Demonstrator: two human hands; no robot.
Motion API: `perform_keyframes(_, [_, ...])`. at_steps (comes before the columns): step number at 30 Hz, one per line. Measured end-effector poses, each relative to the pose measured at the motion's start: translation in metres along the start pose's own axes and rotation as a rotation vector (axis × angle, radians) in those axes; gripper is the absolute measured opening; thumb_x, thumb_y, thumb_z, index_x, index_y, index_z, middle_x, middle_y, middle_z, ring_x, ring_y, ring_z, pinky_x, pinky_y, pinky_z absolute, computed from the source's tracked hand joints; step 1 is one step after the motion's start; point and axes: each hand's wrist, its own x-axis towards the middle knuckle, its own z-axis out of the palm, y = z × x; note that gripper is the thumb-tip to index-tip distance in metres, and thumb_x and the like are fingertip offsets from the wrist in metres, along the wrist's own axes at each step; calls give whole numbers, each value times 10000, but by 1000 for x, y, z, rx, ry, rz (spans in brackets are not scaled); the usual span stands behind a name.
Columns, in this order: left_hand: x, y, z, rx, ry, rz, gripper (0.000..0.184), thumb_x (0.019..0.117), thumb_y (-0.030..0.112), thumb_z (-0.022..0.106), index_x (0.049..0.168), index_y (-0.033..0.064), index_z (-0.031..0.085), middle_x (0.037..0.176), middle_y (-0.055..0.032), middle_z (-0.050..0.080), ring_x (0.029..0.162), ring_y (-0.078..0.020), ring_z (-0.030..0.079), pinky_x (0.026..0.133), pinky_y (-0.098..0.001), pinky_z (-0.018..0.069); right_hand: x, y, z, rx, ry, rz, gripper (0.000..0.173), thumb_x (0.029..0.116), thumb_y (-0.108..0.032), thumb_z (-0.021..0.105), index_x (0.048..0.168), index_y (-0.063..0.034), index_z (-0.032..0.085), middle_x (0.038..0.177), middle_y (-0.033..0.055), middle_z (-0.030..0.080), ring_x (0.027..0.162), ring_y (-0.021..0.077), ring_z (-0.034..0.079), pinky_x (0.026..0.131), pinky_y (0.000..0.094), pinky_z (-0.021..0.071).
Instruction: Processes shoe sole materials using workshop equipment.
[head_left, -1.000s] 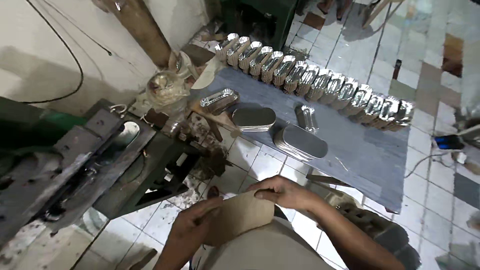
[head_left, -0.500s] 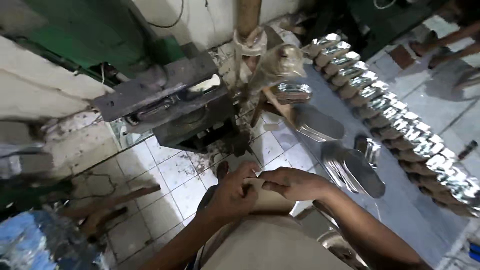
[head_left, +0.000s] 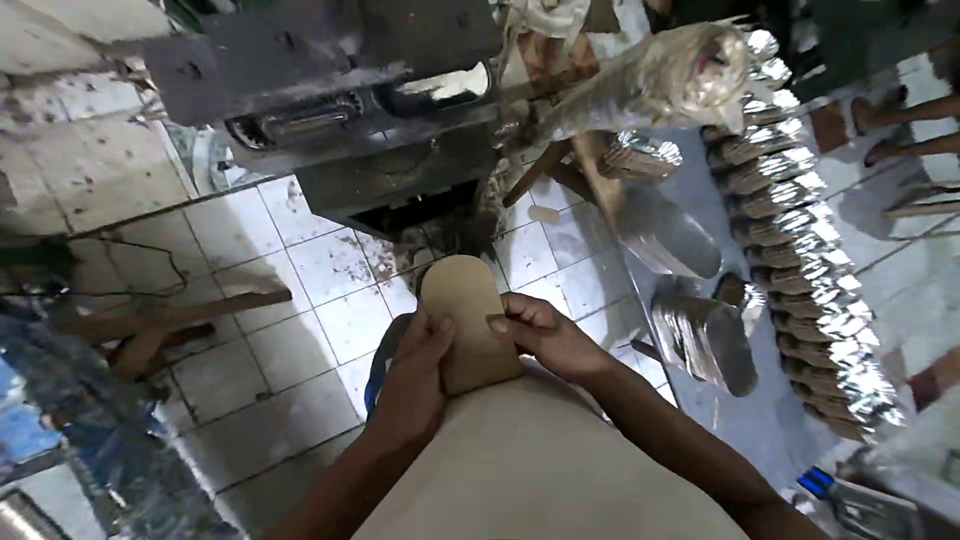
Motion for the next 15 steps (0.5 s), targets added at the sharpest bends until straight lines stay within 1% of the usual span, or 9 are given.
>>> perform_keyframes(3, [18,17,0,-49,1,151,290,1067,100,422,1327,65,544,1126,-51,686,1033,-135,678,919,-335,581,22,-21,-4,-26,-13,-80,187,1047,-108,544,1183,-15,632,946,22,693,817,74,665,732,268,577])
perform_keyframes(5, [35,29,-3,-102,28,269,381,1074,241,334,1387,114,510,1184,-26,685,1090,-125,665,944,-346,570,49,-35,5,-70,-17,-167,167,1032,-85,566,1140,0,661,934,22,714,808,53,668,726,243,573])
perform_keyframes(7, [62,30,-16,-81,21,412,611,1066,540,243,1436,115,481,1319,-1,646,1219,-119,610,1018,-350,531,80,-44,19,-275,-36,-285,200,1028,-97,570,1125,25,696,987,39,726,890,33,664,818,223,556])
perform_keyframes(9, [99,21,-38,-50,75,458,791,1004,703,247,1449,95,488,1439,-21,575,1313,-133,544,1071,-354,481,111,-48,29,-590,-53,-339,289,1045,-99,525,1254,11,692,1146,138,729,1070,152,683,992,342,541])
perform_keyframes(10, [112,16,-52,0,120,409,769,1030,658,214,1490,84,436,1475,-39,528,1330,-128,518,1082,-338,464,128,-50,33,-775,-60,-321,346,1044,-77,506,1352,-52,661,1227,168,712,1134,239,681,1029,432,529])
perform_keyframes(11, [122,9,-69,81,160,316,677,1083,536,173,1539,74,369,1537,-78,459,1369,-150,476,1101,-356,435,147,-53,36,-972,-68,-292,442,1031,-36,507,1444,-153,609,1284,172,691,1152,309,681,1009,514,536])
perform_keyframes(12, [129,-2,-90,151,179,203,607,1105,451,200,1569,84,337,1587,-111,403,1418,-199,433,1126,-416,403,168,-55,41,-1147,-67,-278,528,1000,7,532,1466,-235,587,1303,166,674,1107,360,687,926,574,557])
perform_keyframes(13, [135,-17,-112,206,184,101,569,1113,401,250,1571,79,351,1595,-141,399,1435,-248,427,1131,-472,393,190,-57,47,-1287,-58,-300,558,972,28,575,1444,-267,599,1344,147,647,1066,378,691,854,590,575])
perform_keyframes(15, [132,-53,-157,330,160,-52,499,1109,313,374,1500,12,449,1505,-200,500,1364,-288,511,1105,-484,432,235,-57,58,-1474,22,-448,577,913,18,677,1397,-294,634,1445,86,601,1125,355,676,829,551,596])
